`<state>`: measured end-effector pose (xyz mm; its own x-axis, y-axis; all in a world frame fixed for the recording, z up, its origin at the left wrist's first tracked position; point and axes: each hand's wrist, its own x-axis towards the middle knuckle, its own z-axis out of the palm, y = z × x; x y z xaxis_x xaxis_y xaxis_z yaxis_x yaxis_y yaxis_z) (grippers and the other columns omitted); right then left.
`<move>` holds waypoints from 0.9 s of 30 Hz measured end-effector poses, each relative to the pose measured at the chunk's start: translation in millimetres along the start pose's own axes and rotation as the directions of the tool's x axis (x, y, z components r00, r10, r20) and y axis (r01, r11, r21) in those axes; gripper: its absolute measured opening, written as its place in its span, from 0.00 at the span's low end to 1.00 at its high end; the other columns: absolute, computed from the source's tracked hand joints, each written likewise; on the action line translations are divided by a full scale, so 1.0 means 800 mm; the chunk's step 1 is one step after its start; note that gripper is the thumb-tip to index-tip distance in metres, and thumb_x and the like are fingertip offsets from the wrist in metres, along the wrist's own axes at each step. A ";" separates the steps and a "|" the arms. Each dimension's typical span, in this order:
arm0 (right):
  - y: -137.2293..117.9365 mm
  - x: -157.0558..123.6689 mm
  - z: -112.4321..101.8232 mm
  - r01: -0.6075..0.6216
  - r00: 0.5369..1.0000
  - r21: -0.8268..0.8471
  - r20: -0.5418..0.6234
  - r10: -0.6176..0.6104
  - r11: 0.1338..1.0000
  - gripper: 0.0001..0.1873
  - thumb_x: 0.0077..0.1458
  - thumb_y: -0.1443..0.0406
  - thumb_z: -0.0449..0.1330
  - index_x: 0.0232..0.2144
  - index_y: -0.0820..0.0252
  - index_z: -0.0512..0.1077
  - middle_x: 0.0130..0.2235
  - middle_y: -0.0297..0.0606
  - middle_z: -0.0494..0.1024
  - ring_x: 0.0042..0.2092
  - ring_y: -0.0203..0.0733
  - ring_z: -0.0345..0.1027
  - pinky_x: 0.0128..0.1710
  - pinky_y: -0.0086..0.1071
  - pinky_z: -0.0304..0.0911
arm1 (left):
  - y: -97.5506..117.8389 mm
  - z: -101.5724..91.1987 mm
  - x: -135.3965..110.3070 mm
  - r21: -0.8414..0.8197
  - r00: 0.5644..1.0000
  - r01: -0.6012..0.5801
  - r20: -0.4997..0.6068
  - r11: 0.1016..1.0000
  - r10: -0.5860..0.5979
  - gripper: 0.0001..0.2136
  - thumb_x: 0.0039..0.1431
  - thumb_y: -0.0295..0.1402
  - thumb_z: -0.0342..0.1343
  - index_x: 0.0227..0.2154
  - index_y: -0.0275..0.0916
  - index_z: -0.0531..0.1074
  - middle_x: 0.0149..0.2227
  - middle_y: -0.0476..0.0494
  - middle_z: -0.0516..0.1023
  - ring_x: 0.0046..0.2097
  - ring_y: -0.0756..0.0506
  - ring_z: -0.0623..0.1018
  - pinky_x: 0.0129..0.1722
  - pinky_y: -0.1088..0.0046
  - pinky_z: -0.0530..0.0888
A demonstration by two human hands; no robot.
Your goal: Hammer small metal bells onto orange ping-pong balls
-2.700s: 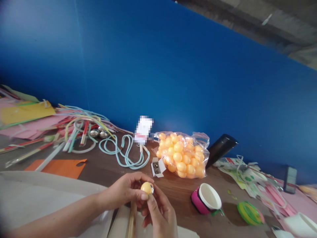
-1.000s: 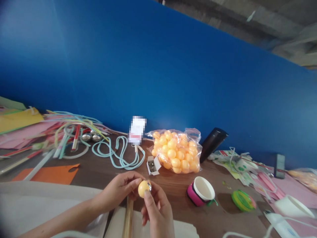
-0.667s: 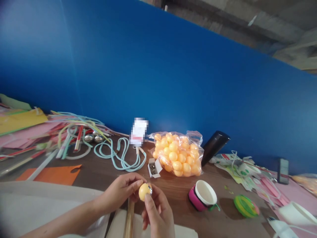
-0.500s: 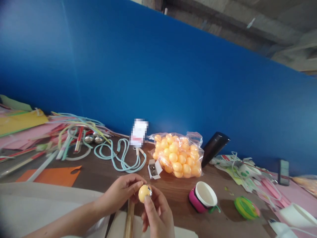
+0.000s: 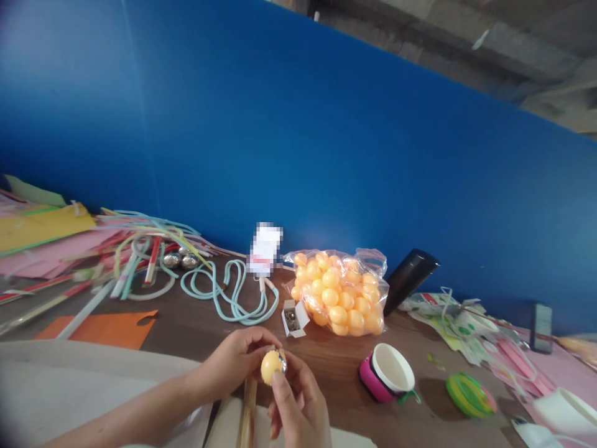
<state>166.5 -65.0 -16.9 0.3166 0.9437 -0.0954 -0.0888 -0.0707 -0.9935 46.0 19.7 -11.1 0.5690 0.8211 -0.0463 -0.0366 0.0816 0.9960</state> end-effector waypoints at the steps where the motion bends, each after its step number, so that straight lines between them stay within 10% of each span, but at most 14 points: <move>1: 0.000 0.000 0.000 0.002 1.000 -0.001 0.005 -0.002 1.000 0.28 0.45 0.51 0.62 0.43 0.66 0.69 0.19 0.34 0.71 0.15 0.28 0.54 0.11 0.20 0.53 | 0.000 0.000 0.000 0.001 1.000 -0.002 0.001 1.000 0.002 0.11 0.51 0.37 0.52 0.31 0.35 0.72 0.25 0.48 0.73 0.23 0.52 0.69 0.24 0.76 0.68; 27: -0.008 -0.004 0.004 0.026 0.998 0.006 -0.063 -0.025 1.000 0.28 0.43 0.51 0.63 0.41 0.66 0.71 0.14 0.30 0.66 0.15 0.29 0.53 0.12 0.20 0.51 | 0.014 -0.009 0.007 0.018 0.997 -0.055 -0.055 0.998 0.056 0.10 0.52 0.36 0.51 0.33 0.36 0.71 0.28 0.47 0.73 0.27 0.49 0.74 0.27 0.73 0.71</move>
<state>162.9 -66.2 -9.7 0.3778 0.9229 -0.0739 -0.0866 -0.0443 -0.9953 43.0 29.1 -0.5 0.5195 0.8544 0.0052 -0.0531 0.0262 0.9982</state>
